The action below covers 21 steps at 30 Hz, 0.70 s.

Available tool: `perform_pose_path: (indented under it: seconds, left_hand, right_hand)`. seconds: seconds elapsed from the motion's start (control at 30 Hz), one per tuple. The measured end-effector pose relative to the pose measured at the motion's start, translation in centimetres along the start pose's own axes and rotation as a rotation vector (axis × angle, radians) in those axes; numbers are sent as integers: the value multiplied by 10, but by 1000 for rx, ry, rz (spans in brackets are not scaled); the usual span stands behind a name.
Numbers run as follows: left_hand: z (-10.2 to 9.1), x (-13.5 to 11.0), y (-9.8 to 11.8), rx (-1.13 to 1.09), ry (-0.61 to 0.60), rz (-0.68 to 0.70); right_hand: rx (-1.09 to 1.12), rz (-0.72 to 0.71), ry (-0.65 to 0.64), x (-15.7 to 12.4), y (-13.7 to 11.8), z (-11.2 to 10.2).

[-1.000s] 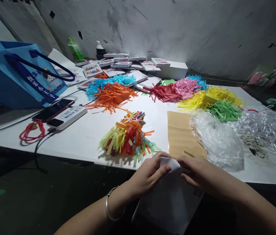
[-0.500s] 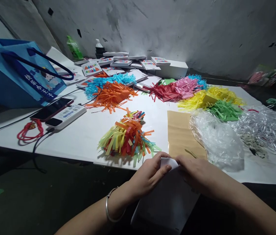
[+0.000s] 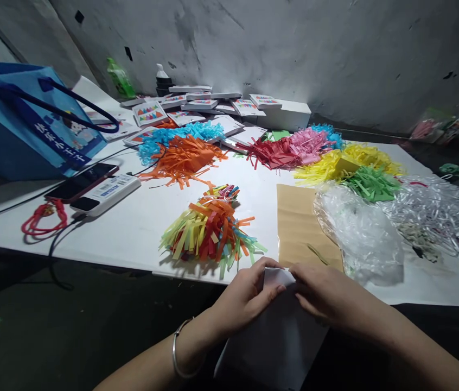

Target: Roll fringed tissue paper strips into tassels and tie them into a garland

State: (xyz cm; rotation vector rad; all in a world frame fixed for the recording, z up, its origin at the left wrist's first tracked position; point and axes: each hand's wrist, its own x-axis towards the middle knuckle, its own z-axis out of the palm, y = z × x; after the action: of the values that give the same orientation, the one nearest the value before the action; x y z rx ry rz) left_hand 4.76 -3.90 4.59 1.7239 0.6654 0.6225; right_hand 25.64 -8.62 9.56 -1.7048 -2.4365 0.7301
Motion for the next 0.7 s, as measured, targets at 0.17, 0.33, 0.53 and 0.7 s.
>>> perform_pose_path:
  seconds: [0.17,0.33,0.53,0.7]
  left_hand:
    - [-1,4,3,71,-39,-14]
    - [0,9,5,118,-34,-6]
    - [2,8,4,134,-35,-20]
    - [3,6,3,117,-34,3]
  right_hand:
    - [-169,33,-19,2,5,8]
    - [-344,-7,24,7,7,5]
    - [-396,11,1,11,-1,-2]
    - [-285,-8,13,10,0,-5]
